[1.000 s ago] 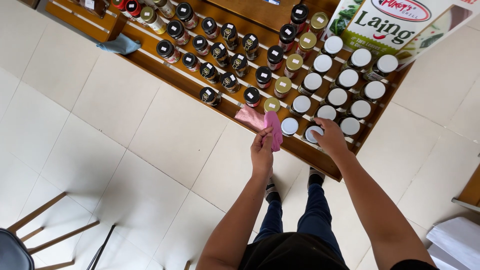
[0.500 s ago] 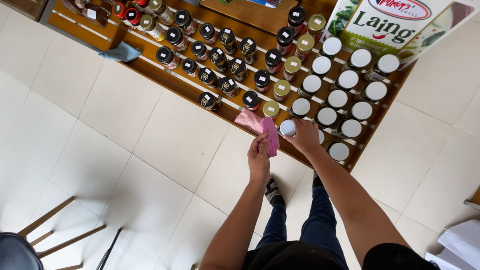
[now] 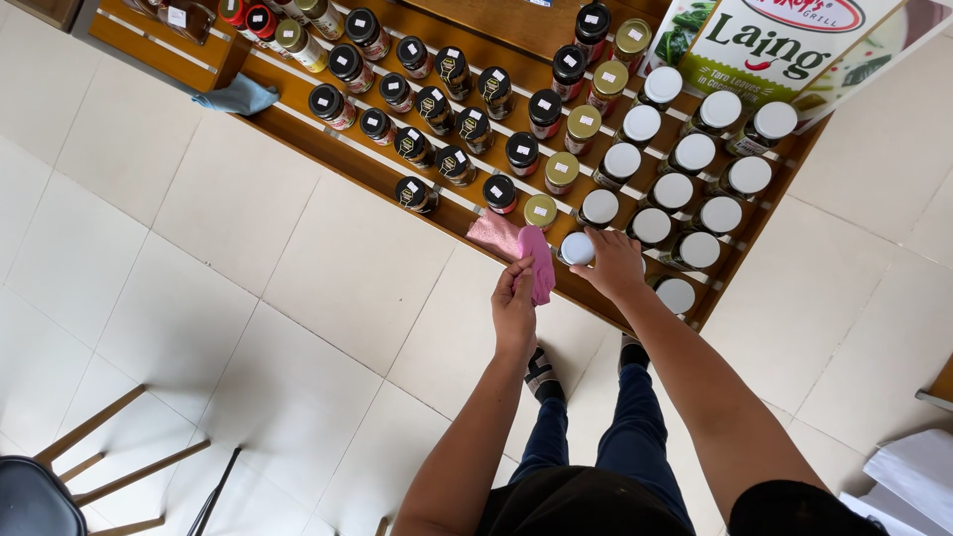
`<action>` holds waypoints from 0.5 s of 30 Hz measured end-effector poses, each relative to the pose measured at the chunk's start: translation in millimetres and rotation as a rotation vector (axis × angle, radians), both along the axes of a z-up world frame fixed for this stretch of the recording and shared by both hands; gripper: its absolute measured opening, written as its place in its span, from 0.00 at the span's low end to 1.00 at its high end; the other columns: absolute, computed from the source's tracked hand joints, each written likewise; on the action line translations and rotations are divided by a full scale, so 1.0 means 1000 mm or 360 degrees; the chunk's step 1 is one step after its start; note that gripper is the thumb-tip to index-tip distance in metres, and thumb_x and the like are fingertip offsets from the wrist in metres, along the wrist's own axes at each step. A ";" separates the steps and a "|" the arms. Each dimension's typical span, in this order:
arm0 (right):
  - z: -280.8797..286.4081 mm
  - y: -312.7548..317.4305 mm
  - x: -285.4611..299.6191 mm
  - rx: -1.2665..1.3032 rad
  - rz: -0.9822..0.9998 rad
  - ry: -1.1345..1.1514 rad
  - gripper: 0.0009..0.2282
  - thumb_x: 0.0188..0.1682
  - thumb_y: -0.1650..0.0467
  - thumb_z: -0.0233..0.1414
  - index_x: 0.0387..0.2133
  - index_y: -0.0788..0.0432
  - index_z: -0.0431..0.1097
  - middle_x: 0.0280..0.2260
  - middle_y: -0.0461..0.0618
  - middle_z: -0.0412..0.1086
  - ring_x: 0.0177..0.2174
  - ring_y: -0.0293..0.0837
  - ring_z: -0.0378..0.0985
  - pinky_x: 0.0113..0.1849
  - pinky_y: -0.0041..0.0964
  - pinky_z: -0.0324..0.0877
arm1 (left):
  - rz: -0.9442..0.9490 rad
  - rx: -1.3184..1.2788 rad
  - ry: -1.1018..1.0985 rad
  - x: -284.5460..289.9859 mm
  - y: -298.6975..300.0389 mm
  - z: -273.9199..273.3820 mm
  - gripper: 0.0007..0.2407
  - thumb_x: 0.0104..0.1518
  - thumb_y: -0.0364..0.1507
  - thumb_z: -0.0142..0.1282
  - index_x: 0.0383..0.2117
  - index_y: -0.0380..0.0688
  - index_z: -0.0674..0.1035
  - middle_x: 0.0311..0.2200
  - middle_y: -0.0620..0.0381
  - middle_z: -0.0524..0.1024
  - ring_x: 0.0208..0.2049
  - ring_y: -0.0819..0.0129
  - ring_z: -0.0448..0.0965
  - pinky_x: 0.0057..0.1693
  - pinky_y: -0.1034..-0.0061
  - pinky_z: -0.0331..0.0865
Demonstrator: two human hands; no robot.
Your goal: The recorder is wiping jars on a grocery store shelf with a pink cloth.
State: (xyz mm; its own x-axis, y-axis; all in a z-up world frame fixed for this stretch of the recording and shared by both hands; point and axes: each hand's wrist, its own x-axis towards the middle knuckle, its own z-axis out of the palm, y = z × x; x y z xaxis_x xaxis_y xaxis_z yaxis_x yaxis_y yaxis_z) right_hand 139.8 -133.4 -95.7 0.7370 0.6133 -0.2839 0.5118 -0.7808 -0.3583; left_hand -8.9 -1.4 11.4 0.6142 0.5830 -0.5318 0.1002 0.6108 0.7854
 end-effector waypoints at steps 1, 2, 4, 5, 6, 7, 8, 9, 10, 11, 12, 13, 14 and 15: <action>0.001 -0.005 0.001 0.0001 -0.0001 0.0001 0.38 0.37 0.53 0.64 0.61 0.54 0.64 0.55 0.51 0.68 0.59 0.52 0.64 0.56 0.55 0.57 | -0.0001 0.0001 0.0001 0.001 -0.001 0.004 0.11 0.68 0.28 0.48 0.52 0.36 0.77 0.42 0.57 0.78 0.40 0.77 0.74 0.46 0.80 0.69; 0.002 -0.009 0.003 0.0040 -0.0038 -0.0011 0.37 0.39 0.52 0.64 0.62 0.54 0.63 0.56 0.52 0.67 0.59 0.53 0.63 0.57 0.55 0.55 | -0.0018 0.0024 0.0020 0.002 -0.001 0.007 0.11 0.68 0.28 0.48 0.52 0.37 0.78 0.42 0.57 0.78 0.39 0.77 0.74 0.46 0.80 0.70; 0.005 -0.020 0.005 0.0084 -0.0076 -0.0028 0.37 0.40 0.51 0.64 0.62 0.53 0.62 0.57 0.54 0.66 0.59 0.54 0.62 0.58 0.55 0.54 | -0.0035 0.0050 0.0035 0.005 -0.001 0.011 0.11 0.68 0.28 0.48 0.51 0.37 0.78 0.42 0.57 0.78 0.39 0.77 0.74 0.46 0.80 0.70; 0.006 -0.026 0.005 0.0070 -0.0082 -0.0018 0.36 0.41 0.51 0.63 0.62 0.51 0.63 0.58 0.51 0.67 0.60 0.53 0.62 0.59 0.54 0.54 | -0.0038 0.0068 0.0029 0.006 -0.001 0.010 0.11 0.68 0.28 0.48 0.52 0.37 0.78 0.42 0.58 0.78 0.39 0.78 0.74 0.46 0.80 0.70; 0.007 -0.034 0.004 0.0051 -0.0094 -0.0005 0.35 0.42 0.52 0.62 0.62 0.49 0.63 0.58 0.49 0.68 0.61 0.51 0.62 0.60 0.52 0.55 | -0.0048 0.0079 0.0027 0.007 -0.003 0.010 0.12 0.67 0.28 0.48 0.52 0.37 0.77 0.43 0.58 0.78 0.39 0.78 0.74 0.46 0.81 0.70; 0.010 -0.030 0.003 0.0048 -0.0100 -0.0006 0.35 0.42 0.52 0.62 0.62 0.49 0.63 0.58 0.49 0.68 0.61 0.51 0.62 0.60 0.52 0.55 | -0.0054 0.0076 0.0026 0.007 -0.005 0.008 0.12 0.67 0.28 0.48 0.52 0.37 0.77 0.43 0.58 0.78 0.39 0.78 0.74 0.46 0.81 0.70; 0.011 -0.026 0.004 0.0020 -0.0032 -0.0015 0.36 0.41 0.51 0.62 0.62 0.51 0.63 0.58 0.50 0.67 0.60 0.51 0.62 0.58 0.53 0.54 | -0.0021 0.0045 -0.0020 0.011 -0.007 0.005 0.11 0.68 0.27 0.48 0.52 0.37 0.78 0.42 0.57 0.77 0.39 0.77 0.73 0.46 0.81 0.69; 0.013 -0.022 0.007 -0.0009 0.0035 -0.0024 0.37 0.40 0.51 0.62 0.62 0.52 0.63 0.58 0.52 0.66 0.59 0.52 0.62 0.56 0.55 0.53 | 0.0012 0.0013 -0.0066 0.014 -0.009 0.001 0.11 0.68 0.27 0.49 0.52 0.36 0.78 0.42 0.56 0.77 0.39 0.76 0.72 0.46 0.81 0.68; 0.014 -0.017 0.007 -0.0006 0.0036 -0.0032 0.37 0.40 0.51 0.62 0.62 0.52 0.63 0.58 0.52 0.66 0.59 0.52 0.62 0.56 0.55 0.53 | 0.0012 0.0016 -0.0073 0.017 -0.012 0.007 0.11 0.68 0.27 0.49 0.52 0.36 0.78 0.42 0.56 0.77 0.39 0.76 0.72 0.46 0.81 0.68; 0.014 -0.012 0.007 0.0032 0.0035 -0.0054 0.37 0.39 0.51 0.62 0.62 0.52 0.63 0.56 0.49 0.68 0.59 0.49 0.63 0.57 0.54 0.54 | 0.0005 -0.0001 -0.0056 0.021 -0.014 0.013 0.11 0.67 0.27 0.48 0.51 0.37 0.78 0.42 0.57 0.78 0.40 0.77 0.74 0.47 0.81 0.70; 0.013 -0.006 0.001 0.0068 0.0041 -0.0063 0.37 0.39 0.51 0.61 0.62 0.52 0.64 0.55 0.46 0.70 0.59 0.47 0.64 0.59 0.53 0.54 | 0.0005 -0.0018 -0.0026 0.018 -0.017 0.018 0.11 0.67 0.27 0.47 0.50 0.38 0.77 0.43 0.57 0.78 0.41 0.77 0.75 0.48 0.81 0.71; 0.003 -0.007 0.002 0.0071 0.0047 -0.0057 0.37 0.39 0.51 0.61 0.62 0.52 0.64 0.55 0.46 0.70 0.59 0.47 0.64 0.59 0.53 0.54 | 0.0011 -0.0016 -0.0021 0.017 -0.019 0.015 0.11 0.67 0.27 0.47 0.50 0.38 0.77 0.43 0.57 0.78 0.41 0.77 0.75 0.48 0.81 0.71; -0.006 -0.006 0.003 0.0082 0.0055 -0.0098 0.35 0.40 0.52 0.61 0.60 0.52 0.66 0.55 0.47 0.70 0.59 0.49 0.64 0.57 0.53 0.54 | -0.0013 0.0016 0.0004 0.016 -0.020 0.013 0.11 0.67 0.27 0.47 0.51 0.37 0.78 0.43 0.57 0.78 0.41 0.78 0.74 0.48 0.81 0.70; -0.016 -0.004 0.004 0.0093 0.0064 -0.0138 0.33 0.41 0.52 0.62 0.59 0.51 0.67 0.54 0.48 0.71 0.58 0.50 0.64 0.56 0.54 0.54 | -0.0036 0.0047 0.0029 0.015 -0.020 0.010 0.12 0.67 0.27 0.48 0.52 0.37 0.78 0.43 0.58 0.78 0.40 0.78 0.73 0.47 0.82 0.69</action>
State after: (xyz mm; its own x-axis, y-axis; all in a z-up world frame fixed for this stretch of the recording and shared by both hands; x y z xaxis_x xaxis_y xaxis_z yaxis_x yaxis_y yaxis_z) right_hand 143.7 -137.7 -111.3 0.7318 0.6564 -0.1831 0.5732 -0.7382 -0.3556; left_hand 6.1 -21.4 21.5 0.6179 0.5845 -0.5258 0.1284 0.5848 0.8010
